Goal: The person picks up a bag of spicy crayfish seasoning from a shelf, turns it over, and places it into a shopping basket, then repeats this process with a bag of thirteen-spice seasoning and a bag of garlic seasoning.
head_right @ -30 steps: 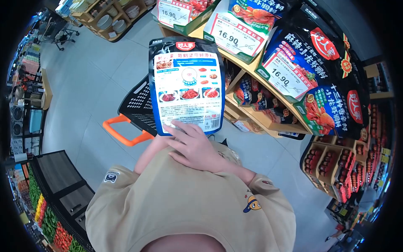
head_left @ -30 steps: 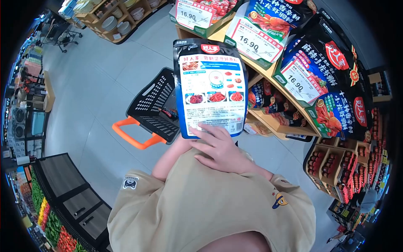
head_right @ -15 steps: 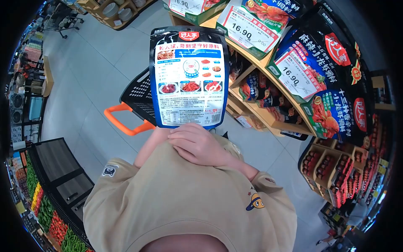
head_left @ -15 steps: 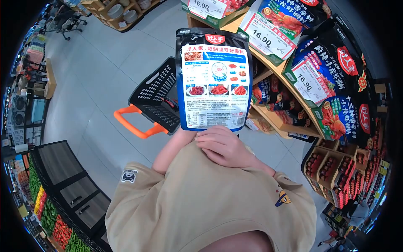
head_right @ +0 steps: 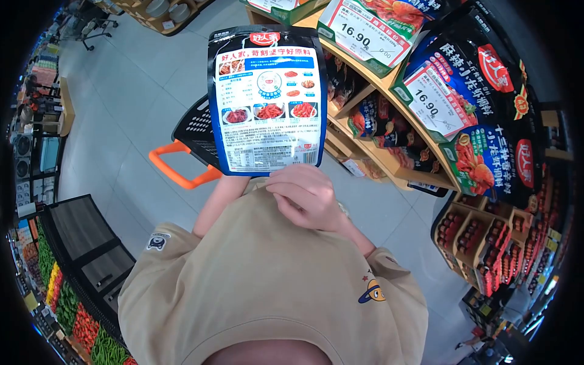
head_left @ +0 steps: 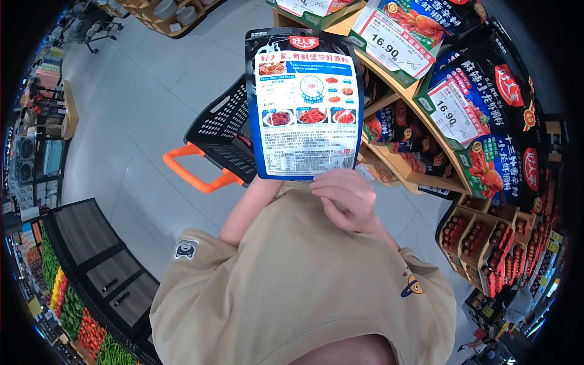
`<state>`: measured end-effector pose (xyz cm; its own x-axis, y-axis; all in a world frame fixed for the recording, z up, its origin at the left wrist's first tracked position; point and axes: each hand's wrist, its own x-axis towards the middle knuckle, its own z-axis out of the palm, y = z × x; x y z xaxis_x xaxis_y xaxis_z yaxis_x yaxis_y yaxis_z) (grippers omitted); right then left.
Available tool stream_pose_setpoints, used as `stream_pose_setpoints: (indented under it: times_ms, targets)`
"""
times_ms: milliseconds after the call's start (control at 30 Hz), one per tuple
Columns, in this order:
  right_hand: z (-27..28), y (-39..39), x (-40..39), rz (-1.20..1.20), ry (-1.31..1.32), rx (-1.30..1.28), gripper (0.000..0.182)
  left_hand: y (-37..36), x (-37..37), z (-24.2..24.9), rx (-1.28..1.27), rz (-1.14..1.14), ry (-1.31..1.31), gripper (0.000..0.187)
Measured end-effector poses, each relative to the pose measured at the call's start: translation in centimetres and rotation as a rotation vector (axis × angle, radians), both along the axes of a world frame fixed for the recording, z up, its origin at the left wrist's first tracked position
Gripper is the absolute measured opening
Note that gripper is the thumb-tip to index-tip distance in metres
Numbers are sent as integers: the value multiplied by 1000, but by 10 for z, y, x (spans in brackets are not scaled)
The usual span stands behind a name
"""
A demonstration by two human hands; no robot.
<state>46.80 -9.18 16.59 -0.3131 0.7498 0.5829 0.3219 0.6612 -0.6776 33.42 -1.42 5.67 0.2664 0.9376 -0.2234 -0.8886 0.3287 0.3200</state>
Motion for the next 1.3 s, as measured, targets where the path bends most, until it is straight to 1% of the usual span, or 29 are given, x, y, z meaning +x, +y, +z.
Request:
stream_pose_setpoints:
  times_ms: [233,300,333,400,433,467,533,567,600,667,767,1000,1100,1167,1300]
  targets:
    - [-3,4,3,-48,10,6,17,-2,-6,-3,0,17,-2,75]
    - [-3,8,7,-152,-20,84,16,-2,-7,-3,-2,21,-5,75]
    - [-3,10,9,-150,-20,81,16,-3,-9,-3,-3,21,-6,75]
    - [-1,13,14,-286,-26,59,16,-3,-10,-3,-5,23,-10,76]
    - [-3,13,22,-342,-91,18,19,-3,-10,-4,-3,24,-6,76]
    - [-4,15,24,-342,-92,18,19,-4,-11,-3,-4,21,-3,76]
    - [-5,21,28,-525,7,-94,25,-5,-12,-3,-8,23,-7,76]
    - [-14,22,36,-516,-16,-165,35,-4,-11,-3,-6,21,-13,76]
    - [-18,22,36,-516,-16,-165,35,-5,-12,-3,-8,23,-8,76]
    - [-23,23,37,-543,131,-333,43,-5,-12,-3,-9,19,-10,76]
    - [-29,22,40,-534,61,-345,45,-6,-10,-3,-12,20,-15,77]
    - [-32,22,40,-533,79,-358,44,-8,-6,-1,-25,-4,-3,77]
    - [-30,22,43,-553,34,-315,43,-8,-2,-1,-30,-21,2,78]
    - [-29,20,43,-548,213,-478,42,-8,0,-1,-37,-30,13,78]
    - [-21,19,49,-542,204,-444,39,-7,2,0,-45,-57,35,78]
